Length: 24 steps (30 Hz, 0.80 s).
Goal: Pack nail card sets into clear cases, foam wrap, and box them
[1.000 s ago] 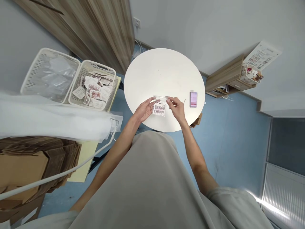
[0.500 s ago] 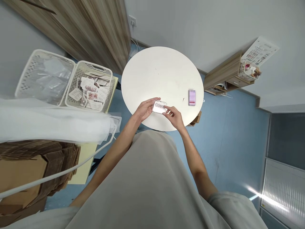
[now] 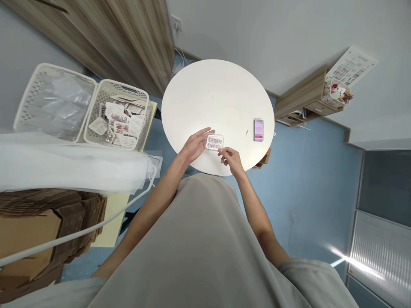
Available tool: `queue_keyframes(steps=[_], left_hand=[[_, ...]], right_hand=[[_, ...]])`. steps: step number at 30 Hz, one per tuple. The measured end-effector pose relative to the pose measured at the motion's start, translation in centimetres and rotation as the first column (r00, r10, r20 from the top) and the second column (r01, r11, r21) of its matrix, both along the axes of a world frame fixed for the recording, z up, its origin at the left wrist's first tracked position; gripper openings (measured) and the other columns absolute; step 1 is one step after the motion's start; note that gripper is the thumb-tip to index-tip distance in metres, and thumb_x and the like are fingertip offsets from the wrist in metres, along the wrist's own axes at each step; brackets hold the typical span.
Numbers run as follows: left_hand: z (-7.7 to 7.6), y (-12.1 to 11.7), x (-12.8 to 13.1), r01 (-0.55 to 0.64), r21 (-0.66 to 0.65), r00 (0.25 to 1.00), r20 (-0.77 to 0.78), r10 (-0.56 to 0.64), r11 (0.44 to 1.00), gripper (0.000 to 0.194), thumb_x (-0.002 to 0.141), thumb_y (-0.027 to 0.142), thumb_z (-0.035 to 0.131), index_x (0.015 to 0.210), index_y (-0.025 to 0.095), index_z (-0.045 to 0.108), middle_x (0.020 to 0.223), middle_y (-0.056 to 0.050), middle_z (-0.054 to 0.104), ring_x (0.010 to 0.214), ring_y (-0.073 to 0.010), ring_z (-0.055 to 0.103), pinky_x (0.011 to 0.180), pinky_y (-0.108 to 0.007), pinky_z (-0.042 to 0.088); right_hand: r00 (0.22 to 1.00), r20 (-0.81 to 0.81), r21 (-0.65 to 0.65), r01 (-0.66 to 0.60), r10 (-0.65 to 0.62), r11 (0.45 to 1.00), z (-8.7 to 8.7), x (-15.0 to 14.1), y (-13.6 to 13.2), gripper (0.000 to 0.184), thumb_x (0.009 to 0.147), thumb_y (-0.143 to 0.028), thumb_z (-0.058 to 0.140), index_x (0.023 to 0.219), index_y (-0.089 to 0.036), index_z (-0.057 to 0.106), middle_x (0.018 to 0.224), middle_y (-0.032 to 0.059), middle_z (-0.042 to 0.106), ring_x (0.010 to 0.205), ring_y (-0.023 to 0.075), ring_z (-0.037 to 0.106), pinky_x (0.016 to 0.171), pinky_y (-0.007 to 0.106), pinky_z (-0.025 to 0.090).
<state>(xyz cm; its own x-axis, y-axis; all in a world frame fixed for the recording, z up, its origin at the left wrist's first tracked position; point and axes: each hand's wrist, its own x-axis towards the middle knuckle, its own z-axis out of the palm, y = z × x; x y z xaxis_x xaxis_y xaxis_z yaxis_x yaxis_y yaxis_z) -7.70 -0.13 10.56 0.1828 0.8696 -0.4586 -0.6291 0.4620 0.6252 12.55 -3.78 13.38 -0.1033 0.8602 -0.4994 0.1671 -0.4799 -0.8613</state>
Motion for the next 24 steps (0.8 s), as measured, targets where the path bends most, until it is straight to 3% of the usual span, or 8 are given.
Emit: queue_keyframes(steps=[4, 8, 17, 24], left_hand=[[-1.0, -0.7, -1.3, 0.13, -0.095, 0.984, -0.108, -0.14, 0.987, 0.057, 0.092, 0.037, 0.088, 0.142, 0.016, 0.069, 0.139, -0.019, 0.074, 0.129, -0.0305, 0.072, 0.118, -0.048, 0.053], [-1.4, -1.5, -2.5, 0.235, -0.217, 0.91, -0.294, -0.293, 0.947, 0.066, 0.086, 0.044, 0.093, 0.14, 0.015, 0.067, 0.129, -0.018, 0.077, 0.112, -0.0274, 0.078, 0.112, -0.048, 0.058], [-2.6, -1.0, -4.9, 0.19, -0.202, 0.832, -0.487, -0.267, 0.961, 0.06, 0.087, 0.042, 0.09, 0.136, 0.016, 0.068, 0.108, -0.013, 0.082, 0.099, -0.0249, 0.08, 0.099, -0.042, 0.064], [-6.1, -1.4, -8.1, 0.094, -0.248, 0.761, -0.607, -0.23, 0.964, 0.051, 0.087, 0.036, 0.091, 0.128, 0.015, 0.069, 0.09, -0.009, 0.082, 0.088, -0.0249, 0.082, 0.087, -0.039, 0.066]], right_hand=[[0.999, -0.042, -0.062, 0.032, -0.034, 0.998, -1.1, -0.2, 0.7, 0.053, 0.081, -0.074, 0.081, 0.082, -0.023, 0.065, 0.096, 0.0036, 0.074, 0.06, 0.0091, 0.055, 0.048, 0.024, 0.036], [0.997, -0.053, -0.104, 0.052, -0.058, 0.993, -1.9, -0.8, 1.2, 0.051, 0.079, -0.07, 0.084, 0.081, -0.023, 0.065, 0.096, 0.002, 0.072, 0.061, 0.0076, 0.054, 0.049, 0.023, 0.034], [1.0, -0.029, -0.139, 0.007, -0.011, 0.99, -3.1, -3.8, 2.4, 0.052, 0.077, -0.071, 0.084, 0.08, -0.023, 0.064, 0.095, 0.0026, 0.073, 0.062, 0.0083, 0.053, 0.05, 0.023, 0.033], [0.994, 0.046, -0.213, -0.084, 0.095, 0.974, -6.3, -7.6, 3.5, 0.043, 0.085, -0.061, 0.083, 0.081, -0.021, 0.068, 0.098, 0.0054, 0.077, 0.063, 0.0083, 0.055, 0.052, 0.021, 0.038]])
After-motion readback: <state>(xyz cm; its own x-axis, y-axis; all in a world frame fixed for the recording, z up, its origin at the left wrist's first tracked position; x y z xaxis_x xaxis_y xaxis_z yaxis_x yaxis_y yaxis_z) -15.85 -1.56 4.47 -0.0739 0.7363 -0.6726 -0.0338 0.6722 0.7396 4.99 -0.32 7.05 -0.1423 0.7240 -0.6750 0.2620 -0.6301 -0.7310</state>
